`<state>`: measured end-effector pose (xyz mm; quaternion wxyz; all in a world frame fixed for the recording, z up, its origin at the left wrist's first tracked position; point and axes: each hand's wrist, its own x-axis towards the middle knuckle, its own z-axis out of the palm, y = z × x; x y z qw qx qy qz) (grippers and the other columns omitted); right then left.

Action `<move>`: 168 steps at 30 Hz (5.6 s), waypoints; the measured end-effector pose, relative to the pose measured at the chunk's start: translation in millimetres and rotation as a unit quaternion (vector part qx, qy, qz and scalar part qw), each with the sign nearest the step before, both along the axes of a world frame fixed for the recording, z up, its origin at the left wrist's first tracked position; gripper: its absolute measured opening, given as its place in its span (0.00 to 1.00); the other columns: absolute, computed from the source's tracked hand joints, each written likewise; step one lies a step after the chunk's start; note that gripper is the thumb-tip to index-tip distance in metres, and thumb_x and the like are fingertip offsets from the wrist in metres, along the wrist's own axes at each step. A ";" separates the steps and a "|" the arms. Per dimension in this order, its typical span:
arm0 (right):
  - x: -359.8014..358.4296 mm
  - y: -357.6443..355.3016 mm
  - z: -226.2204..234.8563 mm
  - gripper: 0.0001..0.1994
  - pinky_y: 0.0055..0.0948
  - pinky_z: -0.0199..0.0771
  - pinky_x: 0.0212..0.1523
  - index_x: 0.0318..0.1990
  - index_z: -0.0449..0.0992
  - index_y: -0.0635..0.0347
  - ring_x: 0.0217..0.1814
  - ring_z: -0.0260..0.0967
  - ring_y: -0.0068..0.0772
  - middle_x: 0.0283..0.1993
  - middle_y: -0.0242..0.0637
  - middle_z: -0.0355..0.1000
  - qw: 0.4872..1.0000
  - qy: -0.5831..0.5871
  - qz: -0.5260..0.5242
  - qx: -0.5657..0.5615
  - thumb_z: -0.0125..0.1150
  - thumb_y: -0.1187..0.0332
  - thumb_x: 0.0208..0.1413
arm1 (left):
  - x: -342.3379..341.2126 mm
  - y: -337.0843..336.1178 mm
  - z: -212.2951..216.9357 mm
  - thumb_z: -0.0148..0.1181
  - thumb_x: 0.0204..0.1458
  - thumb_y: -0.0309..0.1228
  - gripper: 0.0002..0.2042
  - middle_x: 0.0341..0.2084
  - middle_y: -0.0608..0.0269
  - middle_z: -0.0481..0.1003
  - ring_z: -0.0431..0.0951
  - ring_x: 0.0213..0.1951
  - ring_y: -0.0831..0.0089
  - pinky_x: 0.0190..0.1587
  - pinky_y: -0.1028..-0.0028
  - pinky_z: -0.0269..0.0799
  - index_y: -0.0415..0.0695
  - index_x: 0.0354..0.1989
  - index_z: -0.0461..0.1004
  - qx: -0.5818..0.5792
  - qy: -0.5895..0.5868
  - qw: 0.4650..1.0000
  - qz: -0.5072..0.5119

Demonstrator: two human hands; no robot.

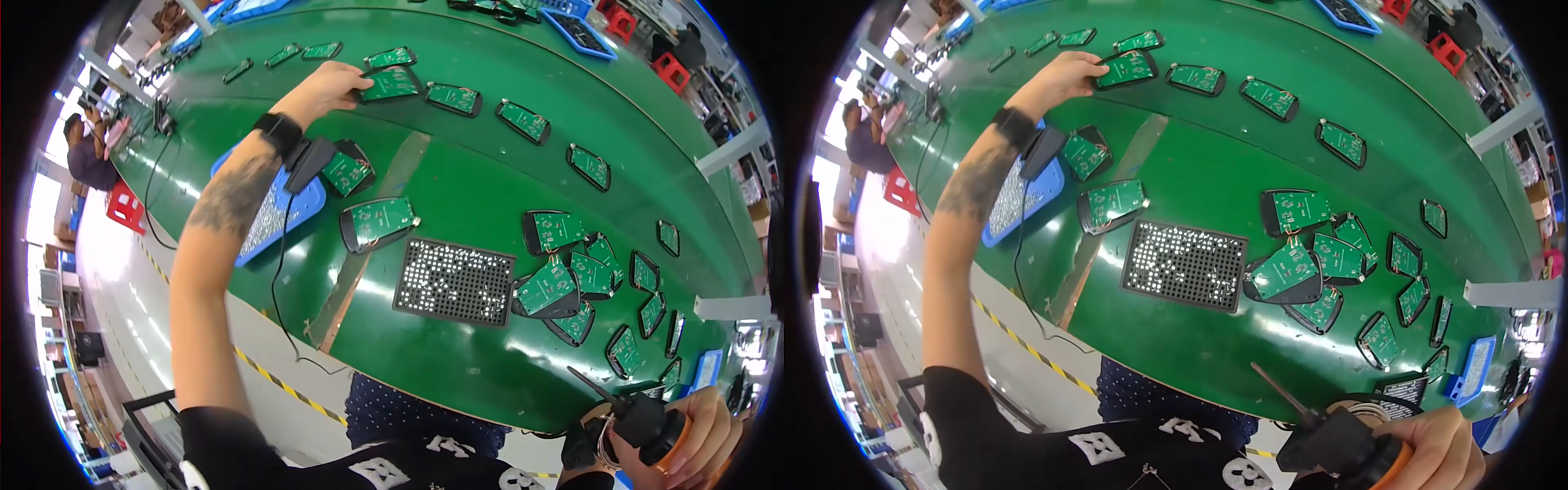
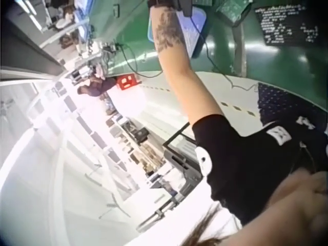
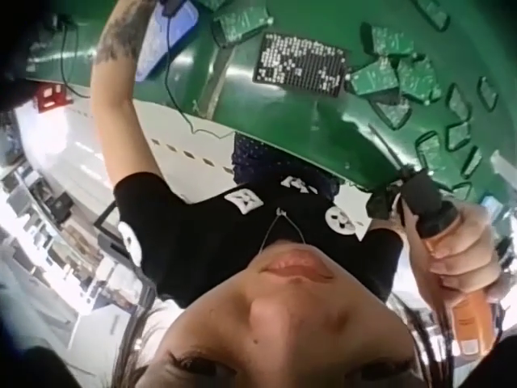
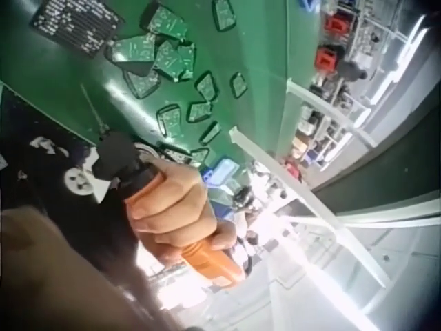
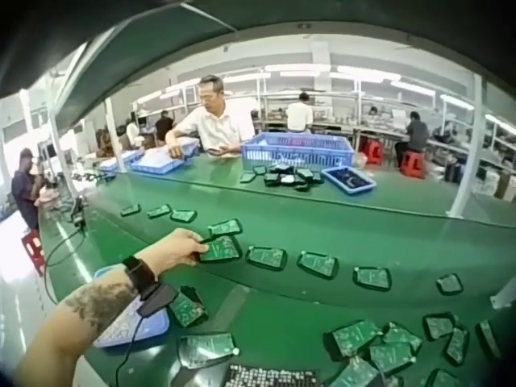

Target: Secure components onto printed circuit boards using an electric screwdriver at an assembly line.

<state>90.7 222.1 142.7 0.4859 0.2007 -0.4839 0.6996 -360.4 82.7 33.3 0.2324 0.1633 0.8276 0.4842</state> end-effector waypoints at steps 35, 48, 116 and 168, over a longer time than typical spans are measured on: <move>-114.0 -11.3 -107.5 0.16 0.32 0.63 0.32 0.49 0.55 0.49 0.25 0.60 0.28 0.25 0.31 0.59 0.948 -0.292 0.010 0.125 0.48 0.72 0.54 | 294.1 -102.3 -15.4 0.66 0.32 0.34 0.19 0.43 0.51 0.68 0.69 0.43 0.58 0.41 0.65 0.67 0.42 0.36 0.72 0.009 0.219 0.871 -0.440; -113.3 -5.9 -113.7 0.14 0.32 0.60 0.33 0.47 0.58 0.51 0.27 0.58 0.27 0.26 0.31 0.57 0.957 -0.250 0.073 0.126 0.43 0.74 0.52 | 335.4 -88.4 -53.7 0.68 0.32 0.37 0.21 0.46 0.59 0.66 0.67 0.44 0.60 0.44 0.63 0.59 0.47 0.37 0.71 -0.017 0.257 0.935 -0.242; -67.0 -42.4 -88.5 0.17 0.22 0.63 0.28 0.41 0.63 0.60 0.28 0.65 0.21 0.24 0.30 0.64 0.952 -0.218 0.126 0.173 0.60 0.67 0.44 | 331.4 -105.4 -53.0 0.69 0.31 0.31 0.15 0.41 0.62 0.72 0.69 0.43 0.61 0.46 0.62 0.56 0.46 0.31 0.75 0.033 0.243 0.955 -0.167; -71.3 -89.4 -101.8 0.26 0.24 0.72 0.12 0.54 0.56 0.57 0.12 0.63 0.27 0.18 0.32 0.66 0.932 -0.246 0.232 0.131 0.60 0.75 0.47 | 330.1 -120.4 -54.6 0.69 0.25 0.30 0.18 0.37 0.65 0.70 0.66 0.38 0.64 0.41 0.66 0.53 0.47 0.32 0.77 -0.008 0.167 0.984 -0.063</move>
